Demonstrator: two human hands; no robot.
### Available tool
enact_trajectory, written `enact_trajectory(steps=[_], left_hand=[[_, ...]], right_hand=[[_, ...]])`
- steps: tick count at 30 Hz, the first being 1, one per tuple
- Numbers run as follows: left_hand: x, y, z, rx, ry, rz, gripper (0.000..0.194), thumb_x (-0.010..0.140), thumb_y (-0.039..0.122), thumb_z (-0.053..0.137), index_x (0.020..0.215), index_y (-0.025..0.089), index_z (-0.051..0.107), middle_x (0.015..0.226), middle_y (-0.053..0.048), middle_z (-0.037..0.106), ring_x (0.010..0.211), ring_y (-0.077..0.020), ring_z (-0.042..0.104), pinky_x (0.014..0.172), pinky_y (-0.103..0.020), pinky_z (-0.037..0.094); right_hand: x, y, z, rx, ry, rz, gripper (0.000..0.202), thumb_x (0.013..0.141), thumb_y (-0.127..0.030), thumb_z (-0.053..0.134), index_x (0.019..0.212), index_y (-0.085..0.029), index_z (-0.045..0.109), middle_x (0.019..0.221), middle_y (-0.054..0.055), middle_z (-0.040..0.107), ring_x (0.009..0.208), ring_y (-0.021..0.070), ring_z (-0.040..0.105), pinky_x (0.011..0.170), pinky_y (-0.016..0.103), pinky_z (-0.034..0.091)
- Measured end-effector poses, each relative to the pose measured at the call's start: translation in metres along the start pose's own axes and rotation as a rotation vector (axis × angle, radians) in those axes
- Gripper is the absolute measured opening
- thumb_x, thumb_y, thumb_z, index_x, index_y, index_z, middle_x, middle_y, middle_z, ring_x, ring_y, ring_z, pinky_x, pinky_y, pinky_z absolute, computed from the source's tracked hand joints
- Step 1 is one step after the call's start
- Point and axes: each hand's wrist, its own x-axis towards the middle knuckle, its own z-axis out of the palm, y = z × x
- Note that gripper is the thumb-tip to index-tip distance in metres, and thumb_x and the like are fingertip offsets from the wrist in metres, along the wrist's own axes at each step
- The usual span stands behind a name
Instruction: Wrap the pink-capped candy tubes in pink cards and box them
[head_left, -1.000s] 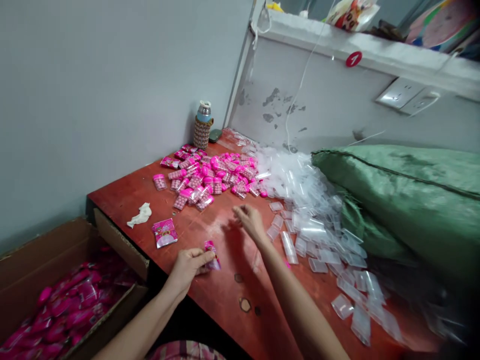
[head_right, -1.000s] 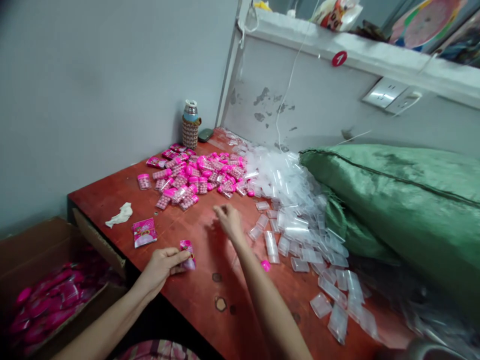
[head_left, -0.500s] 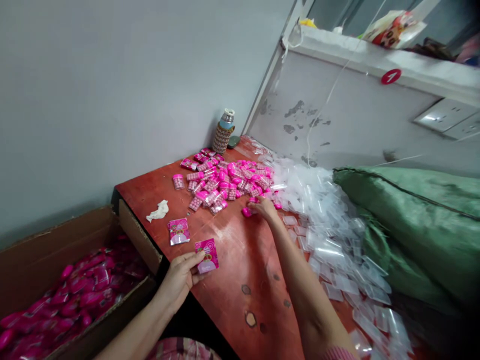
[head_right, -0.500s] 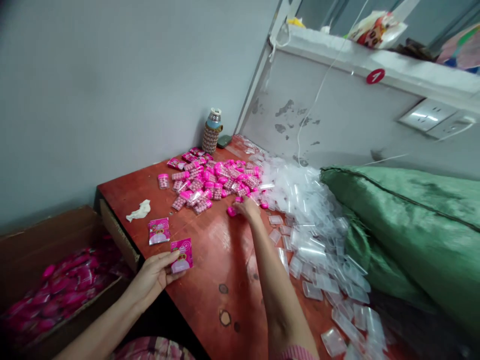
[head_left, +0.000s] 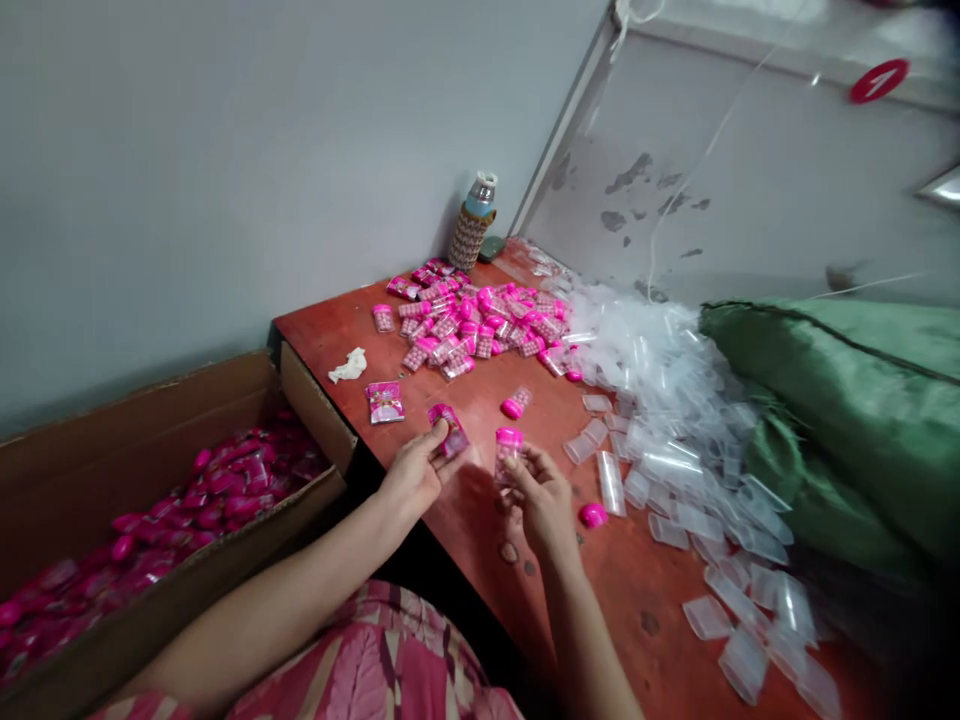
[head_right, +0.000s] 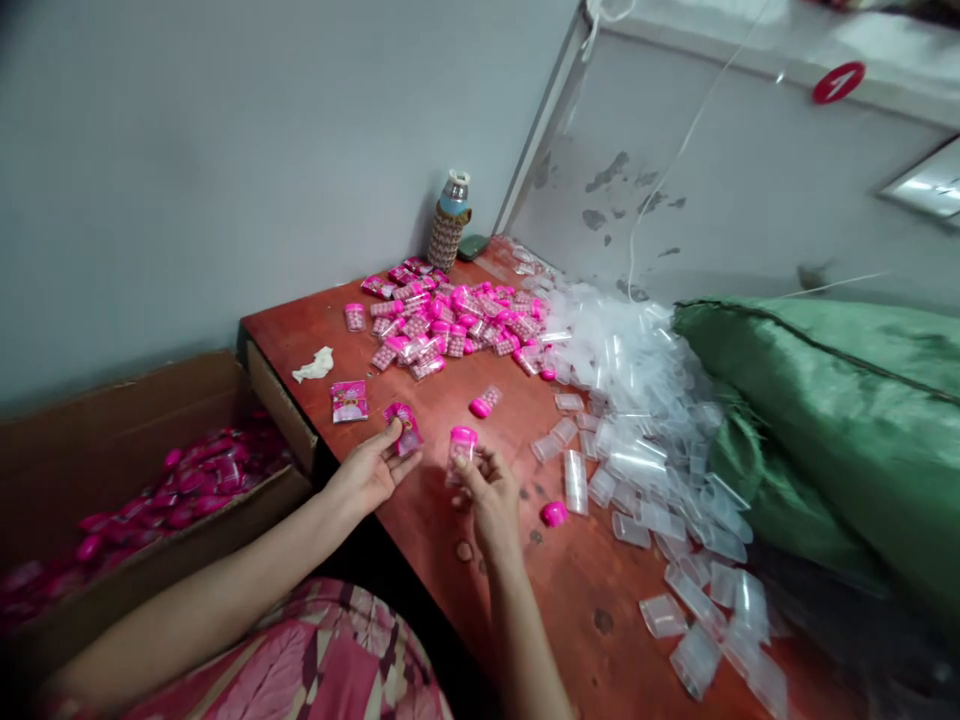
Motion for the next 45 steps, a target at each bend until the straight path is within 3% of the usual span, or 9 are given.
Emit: enact_trajectory(steps=[3, 7, 14, 22, 31, 38, 41, 45], left_hand=[[0.003, -0.006, 0.000, -0.035, 0.007, -0.029, 0.006, 0.074, 0.016, 0.061, 0.078, 0.013, 0.058, 0.070, -0.005, 0.065, 0.064, -0.0155, 0.064, 0.062, -0.028, 0.054], [0.005, -0.013, -0.001, -0.008, -0.026, -0.036, 0.011, 0.072, 0.021, 0.064, 0.075, 0.012, 0.057, 0.065, -0.004, 0.063, 0.057, -0.0132, 0.062, 0.054, -0.024, 0.051], [-0.006, -0.023, 0.003, 0.077, -0.174, 0.026, 0.020, 0.066, 0.025, 0.070, 0.066, 0.013, 0.054, 0.057, 0.001, 0.059, 0.049, -0.0102, 0.056, 0.050, -0.022, 0.047], [-0.010, -0.015, 0.002, 0.302, -0.337, 0.018, 0.025, 0.071, 0.035, 0.063, 0.072, 0.011, 0.056, 0.058, -0.003, 0.059, 0.049, -0.0118, 0.055, 0.045, -0.022, 0.044], [-0.008, -0.014, -0.002, 0.398, -0.331, 0.015, 0.023, 0.067, 0.030, 0.068, 0.071, 0.009, 0.061, 0.062, -0.005, 0.062, 0.053, -0.0116, 0.056, 0.050, -0.022, 0.044], [-0.005, 0.003, 0.000, 0.616, -0.436, -0.015, 0.021, 0.064, 0.027, 0.070, 0.066, 0.007, 0.065, 0.058, -0.005, 0.062, 0.051, -0.0114, 0.056, 0.052, -0.022, 0.044], [-0.005, 0.009, 0.001, 0.731, -0.457, 0.046, 0.020, 0.062, 0.025, 0.071, 0.069, 0.007, 0.066, 0.061, -0.007, 0.064, 0.056, -0.0136, 0.059, 0.060, -0.025, 0.046], [-0.005, 0.006, 0.002, 0.669, -0.447, 0.041, 0.022, 0.064, 0.027, 0.070, 0.072, 0.007, 0.067, 0.063, -0.008, 0.065, 0.058, -0.0156, 0.060, 0.061, -0.028, 0.047]], right_hand=[[-0.032, 0.006, 0.019, -0.005, 0.052, -0.034, 0.029, 0.068, -0.032, 0.067, 0.093, -0.021, 0.055, 0.069, -0.001, 0.060, 0.052, 0.0111, 0.056, 0.043, 0.021, 0.046], [-0.049, 0.016, 0.037, -0.024, 0.069, -0.074, 0.027, 0.072, -0.030, 0.064, 0.096, -0.022, 0.054, 0.076, 0.001, 0.061, 0.061, 0.0129, 0.059, 0.051, 0.024, 0.050], [-0.041, 0.027, 0.037, -0.116, 0.128, -0.134, 0.035, 0.070, -0.033, 0.064, 0.101, -0.021, 0.053, 0.088, 0.004, 0.063, 0.073, 0.0164, 0.061, 0.063, 0.030, 0.052], [-0.036, 0.033, 0.033, -0.023, 0.084, -0.116, 0.043, 0.071, -0.031, 0.064, 0.108, -0.024, 0.044, 0.076, -0.002, 0.058, 0.064, 0.0142, 0.060, 0.054, 0.026, 0.051], [-0.035, 0.035, 0.038, -0.104, 0.103, -0.229, 0.048, 0.072, -0.027, 0.063, 0.114, -0.025, 0.041, 0.077, -0.001, 0.055, 0.068, 0.0148, 0.059, 0.063, 0.030, 0.051], [-0.030, 0.031, 0.030, 0.103, -0.073, -0.085, 0.056, 0.070, -0.026, 0.065, 0.117, -0.028, 0.035, 0.073, -0.004, 0.056, 0.059, 0.0141, 0.060, 0.047, 0.024, 0.048], [-0.027, 0.029, 0.025, 0.061, -0.111, -0.130, 0.057, 0.069, -0.024, 0.066, 0.117, -0.028, 0.035, 0.071, -0.004, 0.057, 0.060, 0.0137, 0.060, 0.052, 0.026, 0.049], [-0.024, 0.031, 0.027, -0.003, -0.039, -0.196, 0.056, 0.070, -0.025, 0.066, 0.117, -0.027, 0.037, 0.072, -0.003, 0.058, 0.063, 0.0145, 0.060, 0.063, 0.030, 0.050]])
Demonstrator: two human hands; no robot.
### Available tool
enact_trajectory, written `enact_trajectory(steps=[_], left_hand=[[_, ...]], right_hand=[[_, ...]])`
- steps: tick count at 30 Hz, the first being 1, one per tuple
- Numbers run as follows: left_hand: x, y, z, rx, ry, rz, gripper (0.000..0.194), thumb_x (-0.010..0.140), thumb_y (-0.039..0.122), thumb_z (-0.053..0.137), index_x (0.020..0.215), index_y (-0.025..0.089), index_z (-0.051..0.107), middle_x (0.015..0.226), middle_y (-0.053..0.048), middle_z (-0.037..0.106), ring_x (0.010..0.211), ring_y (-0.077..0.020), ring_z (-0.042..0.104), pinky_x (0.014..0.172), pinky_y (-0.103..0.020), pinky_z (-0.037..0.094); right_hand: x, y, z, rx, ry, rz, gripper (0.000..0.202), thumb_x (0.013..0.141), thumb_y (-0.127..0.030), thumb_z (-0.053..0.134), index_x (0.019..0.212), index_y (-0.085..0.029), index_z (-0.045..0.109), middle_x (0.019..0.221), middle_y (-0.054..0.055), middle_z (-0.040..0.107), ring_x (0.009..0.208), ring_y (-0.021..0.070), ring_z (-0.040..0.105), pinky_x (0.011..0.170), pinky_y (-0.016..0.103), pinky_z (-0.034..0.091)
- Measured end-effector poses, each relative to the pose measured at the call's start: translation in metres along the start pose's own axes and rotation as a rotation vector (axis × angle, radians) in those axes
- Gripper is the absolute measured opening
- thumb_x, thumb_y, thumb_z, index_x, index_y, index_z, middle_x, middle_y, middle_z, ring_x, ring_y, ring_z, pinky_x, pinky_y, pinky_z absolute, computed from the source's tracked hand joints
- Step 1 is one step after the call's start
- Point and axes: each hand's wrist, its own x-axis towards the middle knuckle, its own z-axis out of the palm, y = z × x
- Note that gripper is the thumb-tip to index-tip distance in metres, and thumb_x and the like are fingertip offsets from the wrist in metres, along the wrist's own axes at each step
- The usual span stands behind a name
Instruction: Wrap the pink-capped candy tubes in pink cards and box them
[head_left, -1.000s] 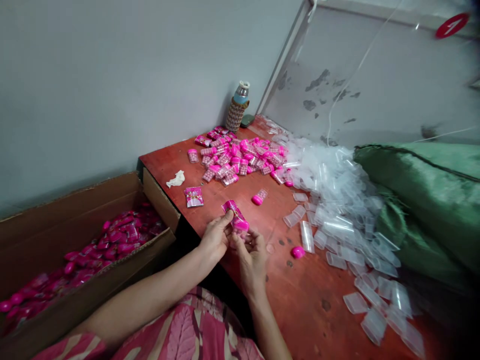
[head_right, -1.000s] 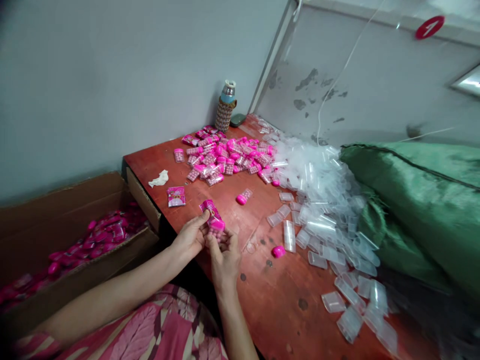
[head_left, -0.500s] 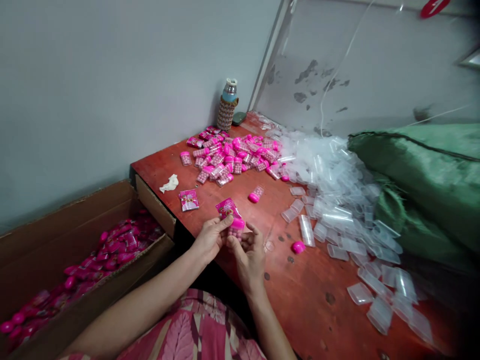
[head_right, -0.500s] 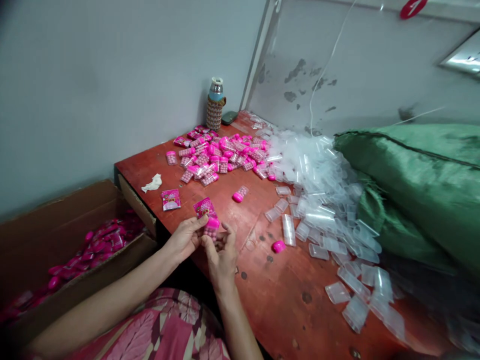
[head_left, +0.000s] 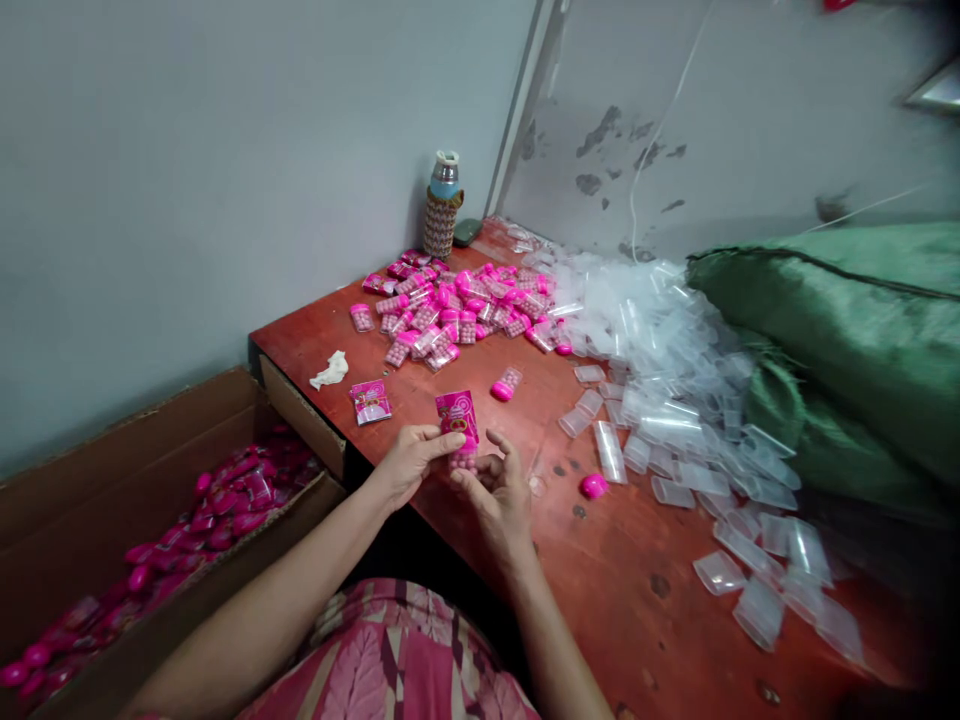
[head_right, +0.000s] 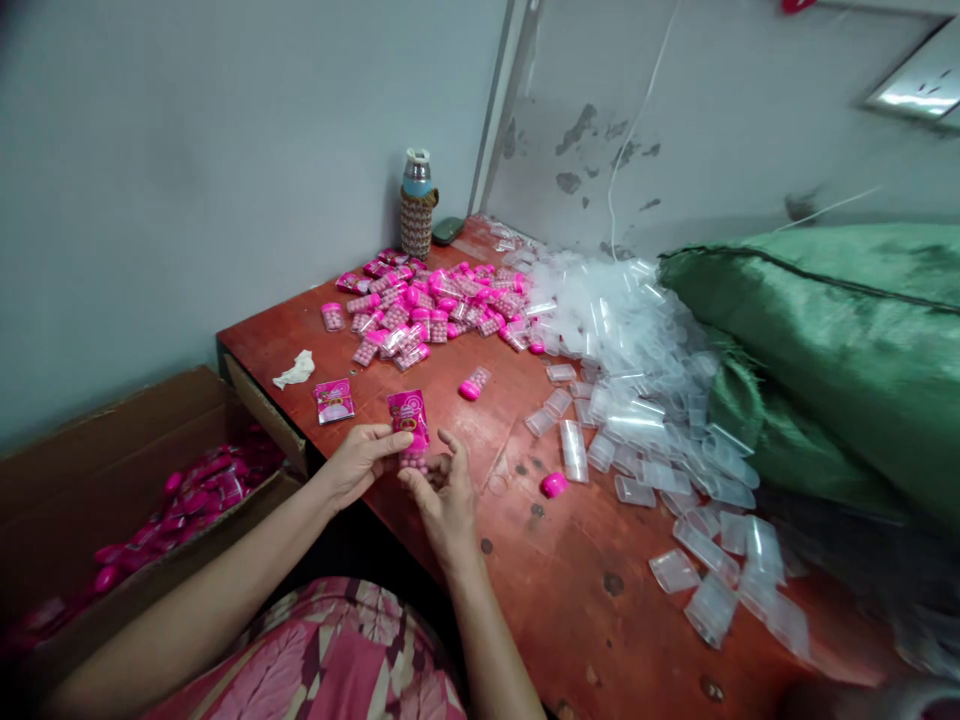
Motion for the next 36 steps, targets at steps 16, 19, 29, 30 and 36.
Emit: enact_trajectory(steps=[16, 19, 29, 30, 36], left_hand=[[-0.003, -0.016, 0.000, -0.112, 0.094, -0.009, 0.023, 0.067, 0.030, 0.066, 0.071, 0.008, 0.064, 0.063, -0.006, 0.063, 0.054, -0.0120, 0.057, 0.056, -0.025, 0.047], [-0.003, -0.016, -0.004, -0.102, 0.019, -0.006, 0.021, 0.068, 0.029, 0.066, 0.068, 0.008, 0.065, 0.061, -0.005, 0.063, 0.052, -0.0114, 0.056, 0.055, -0.024, 0.046], [-0.007, -0.007, -0.008, 0.021, 0.083, -0.051, 0.020, 0.063, 0.026, 0.070, 0.069, 0.007, 0.067, 0.066, -0.007, 0.067, 0.064, -0.0152, 0.062, 0.072, -0.029, 0.049], [-0.007, -0.007, -0.006, 0.016, 0.112, -0.037, 0.020, 0.063, 0.027, 0.070, 0.069, 0.008, 0.067, 0.065, -0.007, 0.067, 0.063, -0.0149, 0.062, 0.071, -0.030, 0.049], [-0.009, -0.022, -0.004, 0.087, 0.192, 0.047, 0.023, 0.061, 0.029, 0.071, 0.059, 0.010, 0.060, 0.059, -0.004, 0.064, 0.053, -0.0142, 0.059, 0.060, -0.030, 0.049]], right_hand=[[0.000, 0.002, 0.006, -0.034, 0.037, 0.028, 0.055, 0.069, -0.023, 0.066, 0.117, -0.027, 0.039, 0.072, -0.004, 0.059, 0.062, 0.0130, 0.060, 0.059, 0.026, 0.048], [0.002, -0.001, 0.003, 0.109, -0.017, 0.100, 0.054, 0.070, -0.025, 0.065, 0.116, -0.026, 0.037, 0.066, -0.005, 0.059, 0.057, 0.0138, 0.059, 0.051, 0.025, 0.048], [-0.001, 0.007, 0.004, -0.022, 0.050, 0.024, 0.052, 0.069, -0.025, 0.066, 0.114, -0.024, 0.039, 0.073, -0.002, 0.062, 0.064, 0.0144, 0.062, 0.061, 0.028, 0.050], [-0.001, 0.008, 0.004, -0.058, 0.056, 0.007, 0.050, 0.069, -0.025, 0.066, 0.112, -0.023, 0.041, 0.077, -0.001, 0.062, 0.067, 0.0148, 0.062, 0.064, 0.029, 0.051], [0.003, 0.009, 0.000, 0.159, -0.030, 0.147, 0.044, 0.070, -0.023, 0.066, 0.106, -0.024, 0.040, 0.063, -0.005, 0.061, 0.054, 0.0132, 0.060, 0.050, 0.024, 0.048]])
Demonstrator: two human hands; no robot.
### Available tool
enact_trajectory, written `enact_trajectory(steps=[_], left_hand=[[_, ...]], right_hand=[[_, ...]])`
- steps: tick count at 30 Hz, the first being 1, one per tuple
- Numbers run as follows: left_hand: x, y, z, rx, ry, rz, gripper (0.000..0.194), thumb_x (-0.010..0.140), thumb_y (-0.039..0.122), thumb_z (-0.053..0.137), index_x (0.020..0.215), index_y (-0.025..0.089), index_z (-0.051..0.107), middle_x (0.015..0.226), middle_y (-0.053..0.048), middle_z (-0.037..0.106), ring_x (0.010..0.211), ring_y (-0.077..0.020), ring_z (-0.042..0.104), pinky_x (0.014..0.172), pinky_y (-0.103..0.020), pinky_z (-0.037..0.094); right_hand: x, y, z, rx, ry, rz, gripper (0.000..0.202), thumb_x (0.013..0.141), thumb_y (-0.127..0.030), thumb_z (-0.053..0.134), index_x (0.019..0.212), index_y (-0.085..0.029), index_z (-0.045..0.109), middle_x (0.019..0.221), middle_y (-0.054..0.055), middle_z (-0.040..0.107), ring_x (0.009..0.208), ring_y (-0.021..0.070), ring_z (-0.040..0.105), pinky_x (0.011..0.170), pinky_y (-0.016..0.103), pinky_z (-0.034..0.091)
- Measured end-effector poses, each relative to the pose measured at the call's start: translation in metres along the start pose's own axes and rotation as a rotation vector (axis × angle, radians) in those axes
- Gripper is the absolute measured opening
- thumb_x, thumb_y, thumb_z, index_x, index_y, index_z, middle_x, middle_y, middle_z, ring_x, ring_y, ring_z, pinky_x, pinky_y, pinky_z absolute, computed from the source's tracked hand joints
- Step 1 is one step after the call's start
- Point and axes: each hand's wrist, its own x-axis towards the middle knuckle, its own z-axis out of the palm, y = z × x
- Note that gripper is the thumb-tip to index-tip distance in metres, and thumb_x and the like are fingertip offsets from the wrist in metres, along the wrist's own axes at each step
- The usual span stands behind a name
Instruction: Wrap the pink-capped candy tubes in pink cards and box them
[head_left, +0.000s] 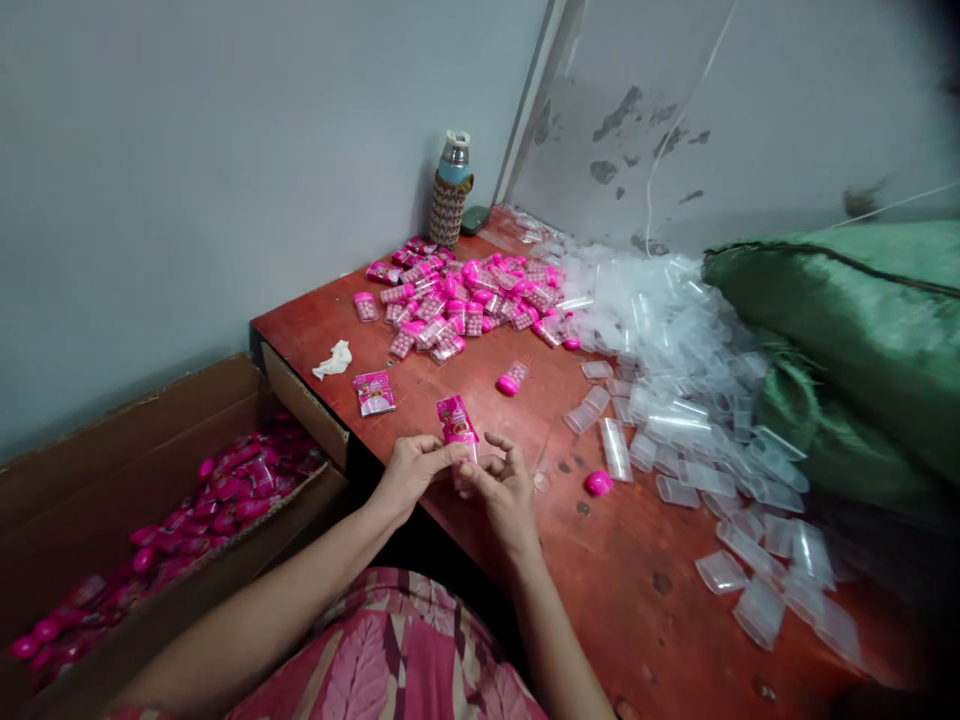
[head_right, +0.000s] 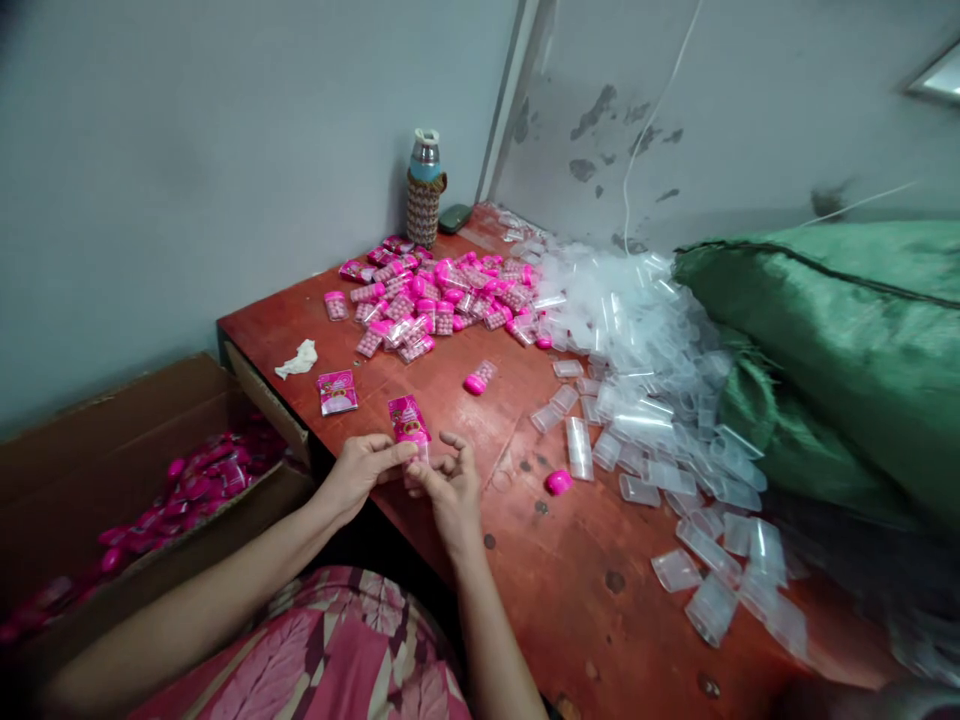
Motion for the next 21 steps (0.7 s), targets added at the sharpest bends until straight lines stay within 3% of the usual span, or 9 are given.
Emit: enact_trajectory(steps=[4, 10, 17, 21], left_hand=[[-0.004, -0.003, -0.003, 0.000, -0.028, -0.019, 0.024, 0.062, 0.031, 0.070, 0.062, 0.009, 0.060, 0.057, -0.003, 0.062, 0.049, -0.0128, 0.056, 0.055, -0.029, 0.048], [-0.007, -0.004, -0.006, -0.124, 0.021, -0.001, 0.020, 0.066, 0.029, 0.068, 0.067, 0.010, 0.063, 0.064, -0.004, 0.063, 0.057, -0.0113, 0.058, 0.059, -0.025, 0.047], [-0.009, -0.001, -0.017, -0.163, -0.231, -0.100, 0.025, 0.067, 0.030, 0.067, 0.060, 0.006, 0.063, 0.054, -0.004, 0.059, 0.052, -0.0124, 0.056, 0.060, -0.030, 0.048], [-0.010, 0.005, -0.023, -0.158, -0.098, -0.085, 0.025, 0.063, 0.031, 0.070, 0.064, 0.007, 0.065, 0.059, -0.005, 0.062, 0.055, -0.0125, 0.057, 0.061, -0.029, 0.048]], right_hand=[[-0.002, 0.003, 0.002, 0.066, -0.018, 0.071, 0.037, 0.071, -0.022, 0.066, 0.099, -0.023, 0.042, 0.061, -0.005, 0.062, 0.054, 0.0129, 0.060, 0.048, 0.022, 0.047], [-0.006, 0.001, 0.007, -0.124, -0.001, 0.009, 0.044, 0.068, -0.020, 0.068, 0.103, -0.024, 0.043, 0.066, -0.006, 0.061, 0.057, 0.0116, 0.059, 0.053, 0.023, 0.048], [-0.003, 0.002, 0.011, 0.078, -0.059, 0.098, 0.040, 0.071, -0.018, 0.066, 0.102, -0.023, 0.043, 0.059, -0.006, 0.061, 0.052, 0.0111, 0.058, 0.049, 0.021, 0.046], [-0.008, 0.004, 0.015, 0.102, -0.063, 0.107, 0.035, 0.071, -0.018, 0.065, 0.101, -0.022, 0.047, 0.071, -0.002, 0.064, 0.062, 0.0113, 0.060, 0.059, 0.023, 0.049]])
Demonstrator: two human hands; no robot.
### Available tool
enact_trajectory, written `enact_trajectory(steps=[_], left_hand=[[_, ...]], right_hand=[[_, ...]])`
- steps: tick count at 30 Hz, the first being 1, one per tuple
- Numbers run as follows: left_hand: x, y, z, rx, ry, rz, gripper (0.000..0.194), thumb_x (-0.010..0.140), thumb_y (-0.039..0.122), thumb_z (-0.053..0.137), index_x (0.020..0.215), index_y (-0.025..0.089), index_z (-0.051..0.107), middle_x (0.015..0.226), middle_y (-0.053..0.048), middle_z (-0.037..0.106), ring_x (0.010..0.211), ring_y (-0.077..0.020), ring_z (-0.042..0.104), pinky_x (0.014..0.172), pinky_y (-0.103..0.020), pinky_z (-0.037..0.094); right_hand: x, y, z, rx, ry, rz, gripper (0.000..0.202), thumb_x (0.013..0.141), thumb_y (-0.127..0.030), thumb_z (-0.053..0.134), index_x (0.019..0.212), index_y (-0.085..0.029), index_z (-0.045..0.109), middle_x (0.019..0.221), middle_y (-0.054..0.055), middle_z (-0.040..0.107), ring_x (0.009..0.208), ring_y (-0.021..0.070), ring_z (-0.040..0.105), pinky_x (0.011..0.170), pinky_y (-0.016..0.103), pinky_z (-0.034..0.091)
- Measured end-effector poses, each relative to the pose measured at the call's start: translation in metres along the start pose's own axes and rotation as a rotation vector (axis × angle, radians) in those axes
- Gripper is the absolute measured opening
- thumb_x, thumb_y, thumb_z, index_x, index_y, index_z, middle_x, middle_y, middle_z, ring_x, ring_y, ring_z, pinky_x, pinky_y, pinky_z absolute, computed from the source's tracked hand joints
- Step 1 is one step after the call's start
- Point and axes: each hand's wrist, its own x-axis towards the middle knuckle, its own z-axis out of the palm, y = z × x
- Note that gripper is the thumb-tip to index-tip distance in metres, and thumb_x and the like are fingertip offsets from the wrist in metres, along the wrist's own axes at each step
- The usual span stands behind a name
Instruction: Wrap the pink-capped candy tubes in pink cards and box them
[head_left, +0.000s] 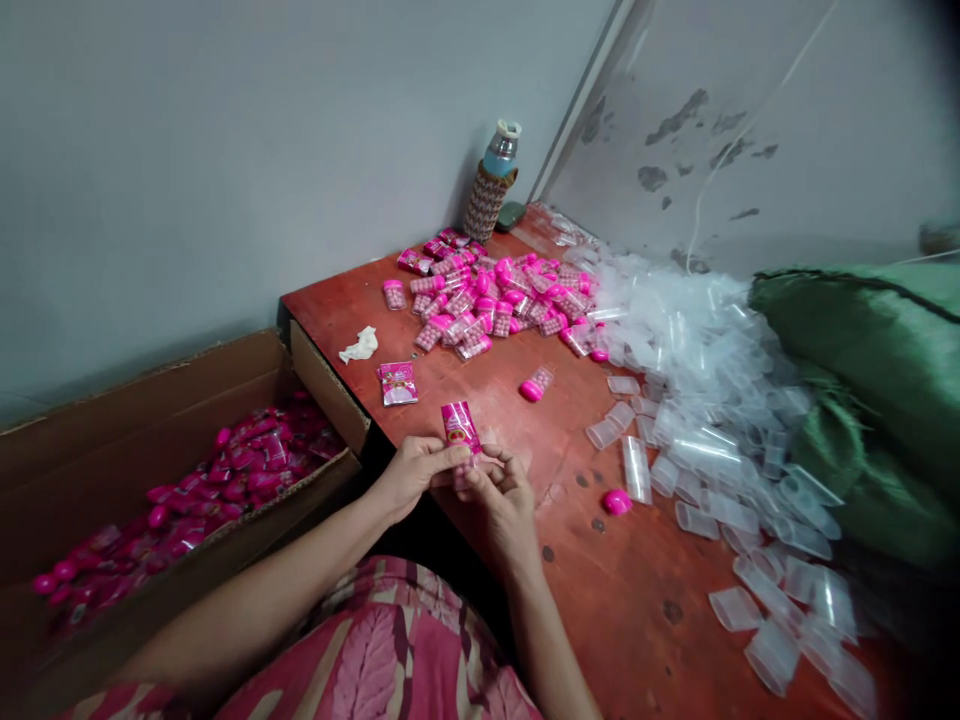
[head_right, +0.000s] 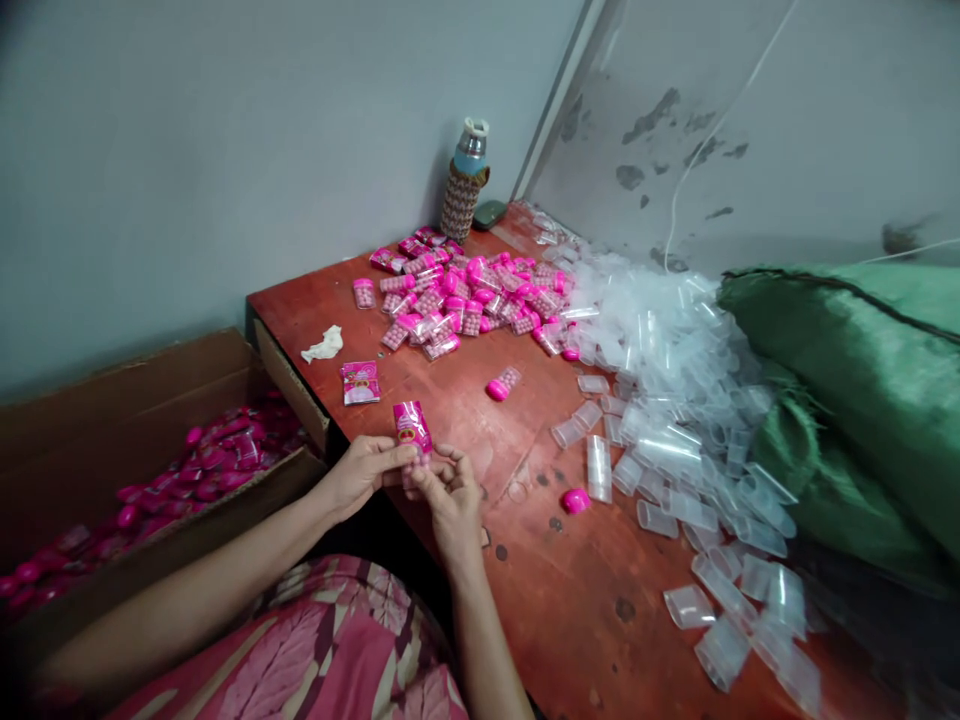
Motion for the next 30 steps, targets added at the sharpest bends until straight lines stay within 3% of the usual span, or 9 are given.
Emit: enact_trajectory(steps=[4, 9, 12, 15, 18, 21, 24, 30], left_hand=[[-0.003, -0.003, -0.001, 0.014, 0.062, 0.027, 0.025, 0.063, 0.032, 0.070, 0.066, 0.007, 0.066, 0.064, -0.006, 0.065, 0.059, -0.0123, 0.058, 0.063, -0.027, 0.049], [-0.009, -0.011, -0.002, 0.076, 0.064, 0.030, 0.026, 0.064, 0.033, 0.069, 0.065, 0.007, 0.066, 0.061, -0.006, 0.064, 0.057, -0.0133, 0.059, 0.067, -0.031, 0.050], [-0.015, -0.002, -0.007, 0.020, 0.056, 0.060, 0.026, 0.065, 0.033, 0.068, 0.063, 0.007, 0.065, 0.060, -0.006, 0.064, 0.056, -0.0141, 0.060, 0.067, -0.032, 0.050], [-0.027, 0.019, -0.023, -0.094, 0.216, 0.217, 0.024, 0.065, 0.032, 0.069, 0.067, 0.008, 0.064, 0.070, -0.008, 0.067, 0.065, -0.0172, 0.063, 0.070, -0.034, 0.051], [-0.040, 0.040, -0.046, -0.250, 0.462, 0.430, 0.042, 0.068, 0.049, 0.060, 0.085, 0.011, 0.064, 0.087, -0.011, 0.068, 0.077, -0.0204, 0.064, 0.073, -0.035, 0.051], [-0.046, 0.047, -0.066, -0.261, 0.562, 0.450, 0.060, 0.072, 0.061, 0.046, 0.098, 0.009, 0.060, 0.090, -0.015, 0.068, 0.080, -0.0217, 0.064, 0.074, -0.036, 0.051], [-0.039, 0.043, -0.072, -0.002, 0.555, 0.418, 0.051, 0.073, 0.051, 0.053, 0.099, 0.008, 0.060, 0.091, -0.015, 0.067, 0.082, -0.0237, 0.064, 0.076, -0.038, 0.050], [-0.005, 0.041, -0.064, 1.239, 0.514, 0.671, 0.028, 0.079, 0.027, 0.052, 0.104, 0.018, 0.061, 0.112, -0.009, 0.060, 0.104, -0.0232, 0.052, 0.092, -0.038, 0.038]], right_hand=[[-0.003, 0.003, -0.002, 0.021, -0.031, 0.034, 0.032, 0.069, -0.016, 0.068, 0.097, -0.021, 0.052, 0.080, -0.001, 0.065, 0.070, 0.0113, 0.061, 0.069, 0.026, 0.048], [0.007, 0.008, 0.001, -0.006, -0.010, 0.031, 0.024, 0.068, -0.018, 0.068, 0.087, -0.021, 0.053, 0.065, -0.005, 0.062, 0.055, 0.0087, 0.056, 0.057, 0.022, 0.046], [0.013, 0.006, 0.014, -0.058, -0.057, 0.042, 0.023, 0.068, -0.022, 0.068, 0.085, -0.020, 0.053, 0.062, -0.005, 0.061, 0.052, 0.0094, 0.055, 0.053, 0.022, 0.045], [0.019, -0.003, 0.030, -0.123, -0.145, 0.041, 0.027, 0.068, -0.024, 0.068, 0.088, -0.020, 0.051, 0.061, -0.004, 0.061, 0.050, 0.0098, 0.055, 0.049, 0.021, 0.044], [0.031, -0.012, 0.041, -0.237, -0.172, -0.001, 0.025, 0.068, -0.028, 0.067, 0.086, -0.020, 0.051, 0.057, -0.004, 0.059, 0.048, 0.0108, 0.055, 0.047, 0.022, 0.043], [0.055, -0.015, 0.046, -0.427, -0.185, -0.080, 0.018, 0.073, -0.035, 0.060, 0.079, -0.019, 0.055, 0.059, -0.002, 0.058, 0.050, 0.0125, 0.055, 0.049, 0.025, 0.044], [0.082, -0.010, 0.052, -0.713, -0.200, -0.227, 0.018, 0.078, -0.036, 0.053, 0.078, -0.019, 0.060, 0.066, 0.001, 0.060, 0.059, 0.0153, 0.055, 0.057, 0.028, 0.044], [0.134, 0.004, 0.071, -1.231, -0.224, -0.489, 0.026, 0.081, -0.021, 0.046, 0.103, -0.021, 0.059, 0.094, 0.007, 0.060, 0.084, 0.0204, 0.055, 0.077, 0.033, 0.041]])
